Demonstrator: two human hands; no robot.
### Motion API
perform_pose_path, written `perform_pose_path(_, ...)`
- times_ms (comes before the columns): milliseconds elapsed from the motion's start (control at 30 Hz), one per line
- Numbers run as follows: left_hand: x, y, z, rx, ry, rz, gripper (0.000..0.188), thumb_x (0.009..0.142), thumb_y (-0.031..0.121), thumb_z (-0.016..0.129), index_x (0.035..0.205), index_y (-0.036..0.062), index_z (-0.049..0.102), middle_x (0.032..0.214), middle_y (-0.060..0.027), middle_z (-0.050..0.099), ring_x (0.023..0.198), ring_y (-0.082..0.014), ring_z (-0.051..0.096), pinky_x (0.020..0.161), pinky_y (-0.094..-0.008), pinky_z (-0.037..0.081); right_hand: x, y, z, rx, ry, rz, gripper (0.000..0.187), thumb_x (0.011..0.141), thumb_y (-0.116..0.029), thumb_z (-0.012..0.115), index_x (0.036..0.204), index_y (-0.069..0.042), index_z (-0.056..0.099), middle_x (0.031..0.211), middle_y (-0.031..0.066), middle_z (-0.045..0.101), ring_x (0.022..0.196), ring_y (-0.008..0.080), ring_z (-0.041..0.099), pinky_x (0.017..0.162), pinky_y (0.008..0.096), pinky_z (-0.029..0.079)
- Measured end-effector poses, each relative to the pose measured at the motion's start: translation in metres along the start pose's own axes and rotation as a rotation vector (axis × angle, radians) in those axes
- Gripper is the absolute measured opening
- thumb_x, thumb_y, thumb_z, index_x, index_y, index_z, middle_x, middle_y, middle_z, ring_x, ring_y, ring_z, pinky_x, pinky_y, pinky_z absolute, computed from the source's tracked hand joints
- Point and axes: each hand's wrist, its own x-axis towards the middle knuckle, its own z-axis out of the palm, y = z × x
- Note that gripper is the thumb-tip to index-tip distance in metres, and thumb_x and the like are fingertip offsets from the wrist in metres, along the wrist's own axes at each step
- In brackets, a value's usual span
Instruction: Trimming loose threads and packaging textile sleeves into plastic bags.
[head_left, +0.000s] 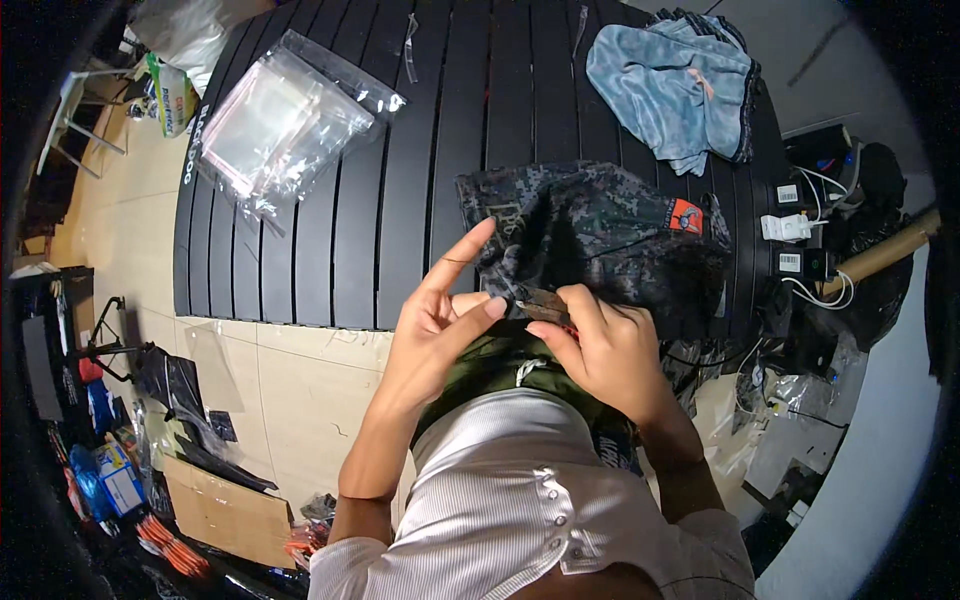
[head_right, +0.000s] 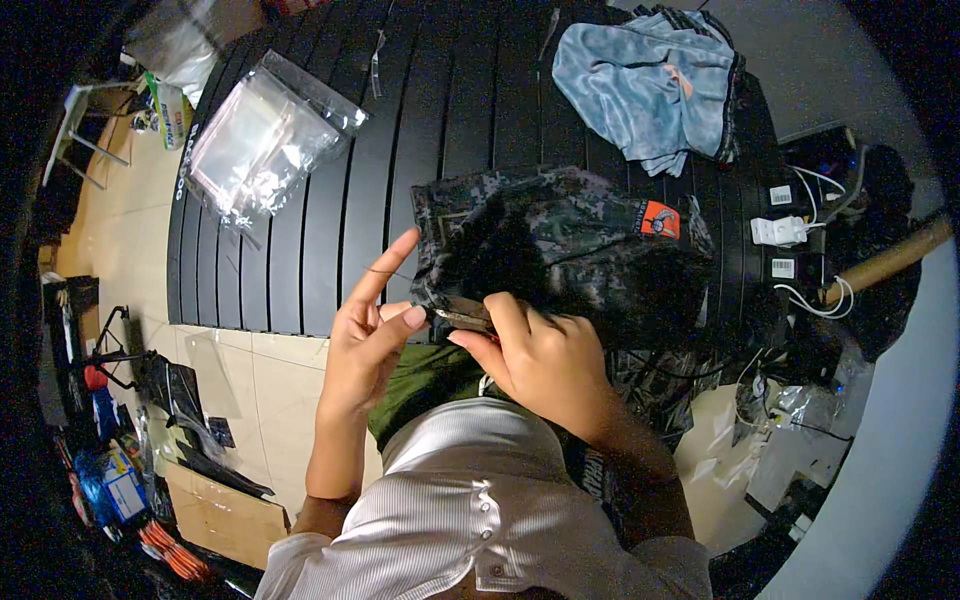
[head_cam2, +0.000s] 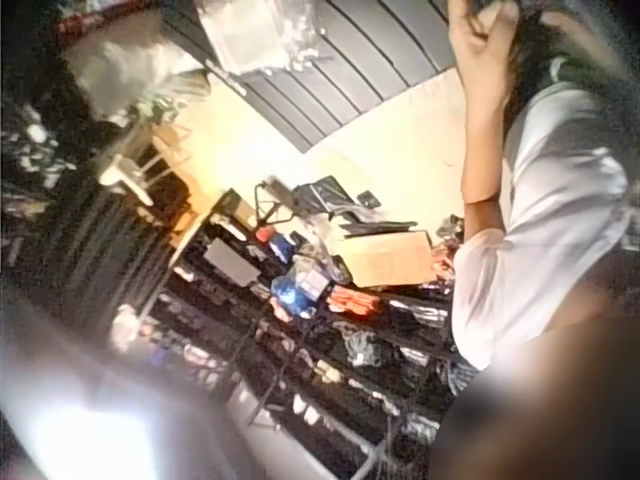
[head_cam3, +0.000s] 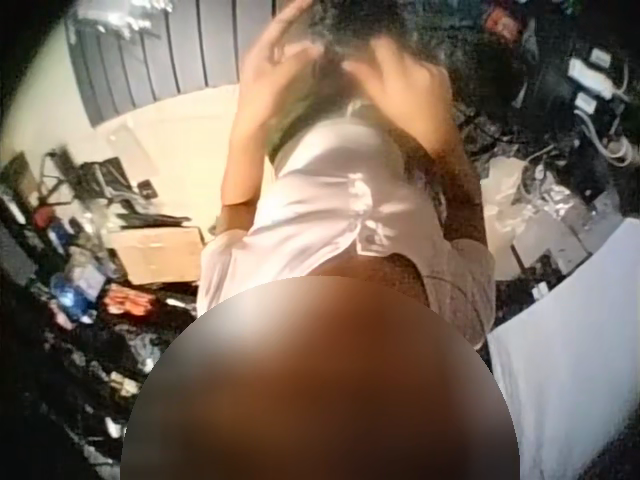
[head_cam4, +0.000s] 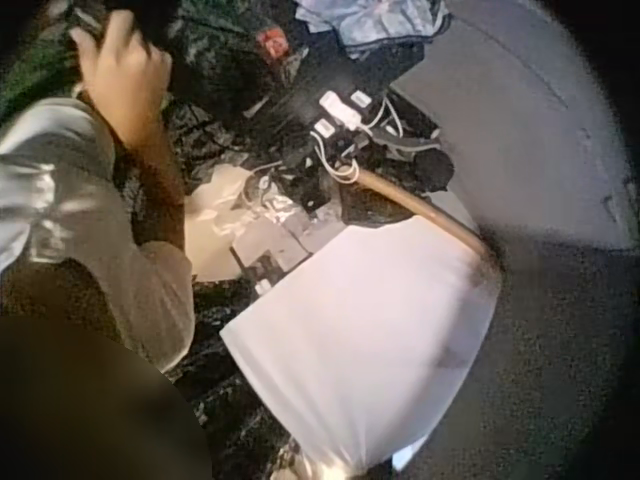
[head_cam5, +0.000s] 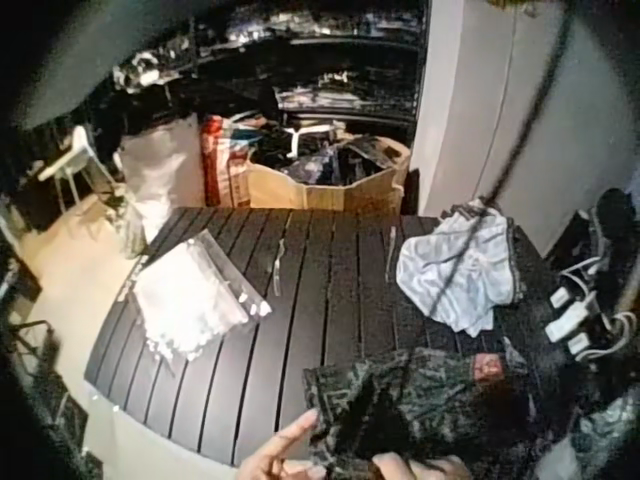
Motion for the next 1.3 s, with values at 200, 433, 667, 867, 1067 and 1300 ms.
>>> perform_pose_path(200, 0.000, -0.001, 0.005, -0.004, -0.009, -0.004, 0.062, 0.082, -0.004, 0.054, 0.137, 0.0065, 0.028, 0.067, 0.0041, 0.056, 0.056, 0.0020, 0.039, 0.052, -0.0128, 0.028, -0.001, 0.001, -0.001, 0.002, -0.011, -0.028, 0.027, 0.077, -0.023, 0.066, 0.086, -0.002, 0.052, 0.062, 0.0114, 0.057, 0.050, 0.0274, 0.058, 0.046, 0.0332, 0.045)
perform_pose_path(433, 0.001, -0.008, 0.002, -0.052, -0.005, 0.042, 0.059, 0.083, -0.003, 0.053, 0.136, 0.0038, 0.029, 0.072, 0.0006, 0.059, 0.064, -0.0002, 0.049, 0.059, -0.0126, 0.036, -0.003, 0.002, -0.004, -0.026, 0.002, -0.039, 0.027, 0.077, -0.025, 0.066, 0.083, -0.003, 0.052, 0.061, 0.0099, 0.056, 0.051, 0.0266, 0.057, 0.046, 0.0333, 0.044)
perform_pose_path(667, 0.003, -0.001, 0.012, -0.088, 0.218, -0.062, 0.033, 0.084, 0.006, 0.058, 0.115, -0.0018, 0.055, 0.077, -0.0006, 0.061, 0.074, -0.0025, 0.055, 0.068, -0.0160, 0.044, -0.008, 0.004, -0.004, 0.006, -0.030, -0.096, 0.028, 0.075, -0.027, 0.067, 0.083, -0.004, 0.052, 0.057, 0.0073, 0.054, 0.050, 0.0248, 0.056, 0.046, 0.0329, 0.043)
perform_pose_path(867, 0.002, -0.006, 0.000, -0.229, 0.033, -0.068, 0.032, 0.089, 0.019, 0.054, 0.111, -0.0042, 0.057, 0.071, 0.0048, 0.054, 0.068, -0.0015, 0.051, 0.072, -0.0168, 0.044, -0.015, 0.009, -0.006, 0.265, 0.068, 0.004, 0.037, 0.068, -0.020, 0.076, 0.088, -0.002, 0.051, 0.058, 0.0025, 0.052, 0.050, 0.0127, 0.052, 0.046, 0.0244, 0.040)
perform_pose_path(1067, 0.003, -0.011, 0.003, -0.215, 0.007, -0.022, 0.035, 0.090, 0.021, 0.051, 0.115, -0.0038, 0.054, 0.076, 0.0035, 0.057, 0.070, -0.0021, 0.052, 0.076, -0.0180, 0.044, 0.004, -0.003, 0.005, 0.688, 0.238, 0.218, 0.029, 0.072, -0.001, 0.069, 0.097, 0.000, 0.056, 0.056, -0.0068, 0.034, 0.050, 0.0003, 0.029, 0.045, 0.0174, 0.023)
perform_pose_path(1300, 0.001, -0.011, 0.008, 0.020, 0.124, -0.086, 0.030, 0.086, 0.008, 0.055, 0.115, 0.0002, 0.056, 0.101, -0.0040, 0.062, 0.083, -0.0040, 0.056, 0.074, -0.0162, 0.044, 0.012, -0.005, 0.013, 0.777, 0.209, 0.295, 0.002, 0.083, -0.002, 0.058, 0.084, 0.000, 0.057, 0.060, -0.0080, 0.045, 0.053, -0.0024, 0.033, 0.046, 0.0149, 0.025)
